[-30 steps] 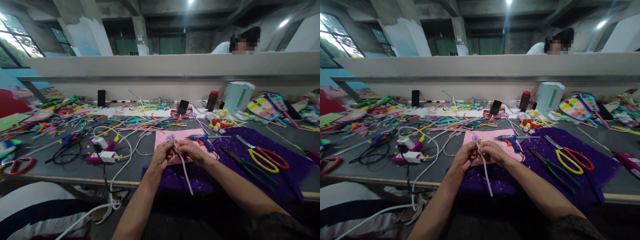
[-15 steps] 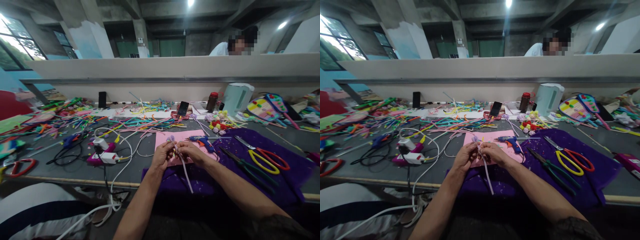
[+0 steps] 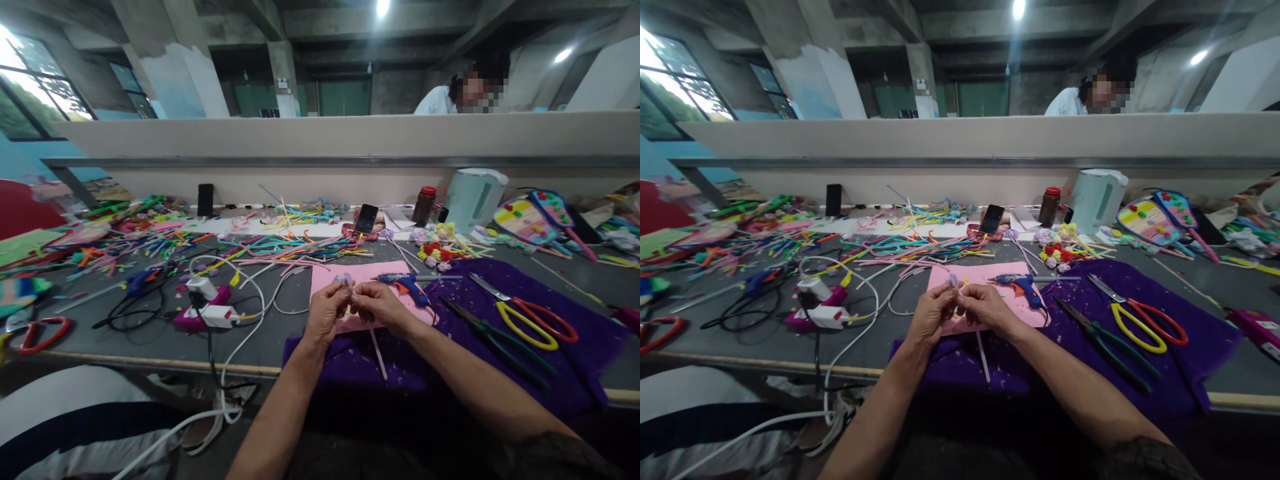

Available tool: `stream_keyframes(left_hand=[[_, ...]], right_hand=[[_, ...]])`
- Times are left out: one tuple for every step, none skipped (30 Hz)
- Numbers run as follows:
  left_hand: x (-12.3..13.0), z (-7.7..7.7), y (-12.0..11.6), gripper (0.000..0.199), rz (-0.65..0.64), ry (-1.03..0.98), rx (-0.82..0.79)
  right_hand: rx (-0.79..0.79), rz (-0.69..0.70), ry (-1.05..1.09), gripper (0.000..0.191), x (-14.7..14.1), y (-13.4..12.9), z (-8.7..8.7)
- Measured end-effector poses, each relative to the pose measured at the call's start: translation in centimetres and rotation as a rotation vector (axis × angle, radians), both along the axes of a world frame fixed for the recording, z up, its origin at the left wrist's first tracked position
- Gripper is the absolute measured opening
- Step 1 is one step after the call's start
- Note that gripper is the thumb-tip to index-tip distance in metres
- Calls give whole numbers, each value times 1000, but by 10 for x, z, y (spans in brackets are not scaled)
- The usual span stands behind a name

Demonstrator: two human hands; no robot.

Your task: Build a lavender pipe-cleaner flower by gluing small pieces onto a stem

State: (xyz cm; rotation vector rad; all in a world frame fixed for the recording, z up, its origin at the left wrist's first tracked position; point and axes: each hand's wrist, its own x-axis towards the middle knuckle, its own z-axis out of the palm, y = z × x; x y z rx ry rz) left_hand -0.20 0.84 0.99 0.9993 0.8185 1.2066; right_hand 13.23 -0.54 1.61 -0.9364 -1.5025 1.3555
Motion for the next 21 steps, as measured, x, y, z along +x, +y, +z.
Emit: stream_keyframes(left_hand=[[0,0,0,36,-20,-5,-19],[-1,-1,0,38,-44,-12,-35],[-1,-1,0,40,-70,-18,-45],[-2,-1,1,41,-91,-23,-48],[-2,-1,1,41,-105,-28,-47],[-2,0,1,41,-110,-30,-43],[-3,0,1,41,-106,-29,-42],[-3,0,1,40,-97,-25,-44],[-3,1,1,40,-85,-20,-49],[-3,1,1,40,-72,-16,-54],[-2,1,1,39,-60,-12,-58],[-2,2,1,39,-50,-10,-59],[-2,1,1,38,-42,-9,-55],[-2,1,1,38,-35,-7,-48],[-2,1,1,37,-29,-6,-40],[-2,1,1,36,-26,-4,-33],[-2,0,1,35,-24,-2,-29],[-2,0,2,34,-22,-1,-26],[-2,0,2,34,-20,0,-25],[-2,0,2,33,-17,-1,-24],[-2,0,2,33,-13,-4,-23]], right_hand=[[0,0,-1,31,1,0,0],[-1,1,-2,31,2,1,-1],[-2,3,-1,31,3,1,-1],[-4,4,1,31,4,1,-1],[-3,4,4,31,4,1,-1],[-4,5,6,32,4,1,-1],[-4,7,5,32,4,1,-1],[-4,11,2,33,4,1,-1],[-4,16,-2,34,4,0,0],[-5,22,-4,34,4,0,0],[-6,27,-5,34,4,0,0],[-5,28,-7,34,3,-1,0],[-4,28,-9,34,3,-1,0],[-3,28,-12,34,3,-1,0],[-1,26,-16,34,3,-1,0],[-1,26,-20,34,3,-1,0],[0,26,-23,34,3,-1,0],[0,28,-27,34,3,-1,0],[0,30,-31,34,2,0,0],[2,27,-34,34,2,0,-1],[7,13,-34,33,2,0,-1]])
